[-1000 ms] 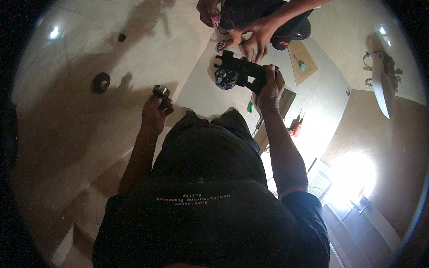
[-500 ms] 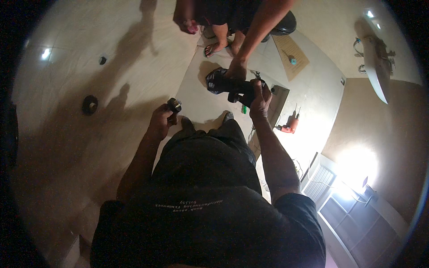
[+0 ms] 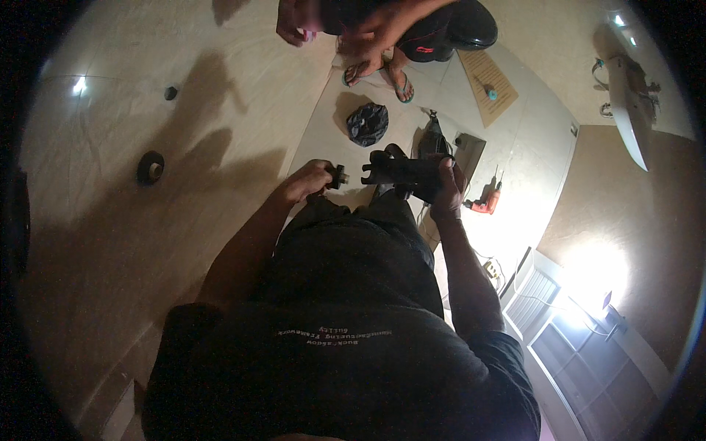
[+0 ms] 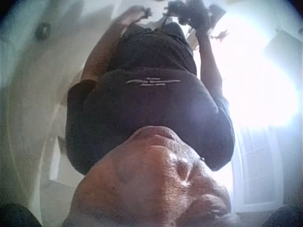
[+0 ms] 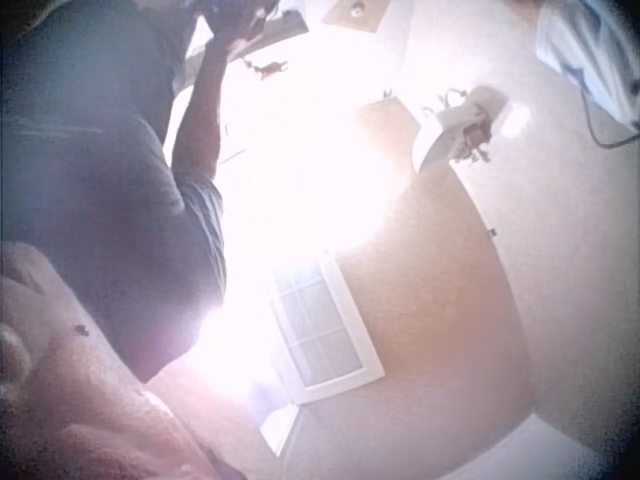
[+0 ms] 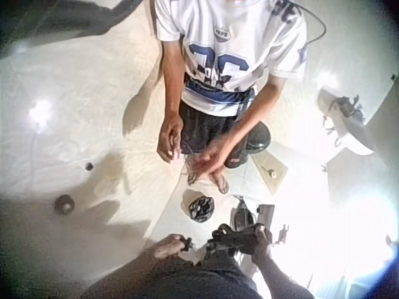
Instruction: The person assembles components of a shower fixture and installs the faucet body into the wall plumbing using a wrench.
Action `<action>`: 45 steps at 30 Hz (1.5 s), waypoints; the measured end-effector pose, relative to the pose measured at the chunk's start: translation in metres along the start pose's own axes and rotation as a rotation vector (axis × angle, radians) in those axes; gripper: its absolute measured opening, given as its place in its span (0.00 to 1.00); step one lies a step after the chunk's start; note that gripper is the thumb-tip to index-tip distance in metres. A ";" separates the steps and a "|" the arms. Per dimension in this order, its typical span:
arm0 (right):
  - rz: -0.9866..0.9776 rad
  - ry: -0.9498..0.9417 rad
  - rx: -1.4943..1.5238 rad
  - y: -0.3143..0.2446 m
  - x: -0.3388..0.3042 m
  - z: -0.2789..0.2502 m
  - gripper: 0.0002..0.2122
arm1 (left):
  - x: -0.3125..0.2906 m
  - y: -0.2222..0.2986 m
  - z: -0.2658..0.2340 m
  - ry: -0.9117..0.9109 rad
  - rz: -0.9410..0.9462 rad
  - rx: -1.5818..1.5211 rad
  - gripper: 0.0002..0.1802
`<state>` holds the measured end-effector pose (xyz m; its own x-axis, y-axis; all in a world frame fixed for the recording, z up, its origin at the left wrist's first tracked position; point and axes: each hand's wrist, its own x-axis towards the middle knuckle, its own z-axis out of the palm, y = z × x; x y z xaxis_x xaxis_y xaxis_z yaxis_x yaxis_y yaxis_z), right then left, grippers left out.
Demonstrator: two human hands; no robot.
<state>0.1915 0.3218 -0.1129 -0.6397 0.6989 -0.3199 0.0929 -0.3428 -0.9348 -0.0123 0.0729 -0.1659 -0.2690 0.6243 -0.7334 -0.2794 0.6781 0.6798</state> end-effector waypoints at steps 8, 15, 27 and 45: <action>0.046 0.049 -0.029 0.003 -0.017 -0.027 0.24 | 0.071 -0.007 0.037 -0.197 -0.175 0.807 0.16; 0.055 0.082 -0.005 -0.016 -0.031 -0.030 0.25 | 0.119 -0.046 0.051 -0.327 -0.138 0.817 0.43; 0.038 0.087 -0.034 -0.018 -0.044 -0.039 0.27 | 0.077 -0.063 0.014 -0.122 -0.182 -0.278 0.25; 0.106 -0.279 -0.358 0.049 0.033 0.053 0.20 | -0.040 -0.092 0.009 0.034 0.054 -1.041 0.18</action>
<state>0.1344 0.2942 -0.1612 -0.7884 0.4597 -0.4087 0.3952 -0.1305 -0.9093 0.0319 -0.0107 -0.1994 -0.3257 0.6218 -0.7122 -0.9187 -0.0302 0.3938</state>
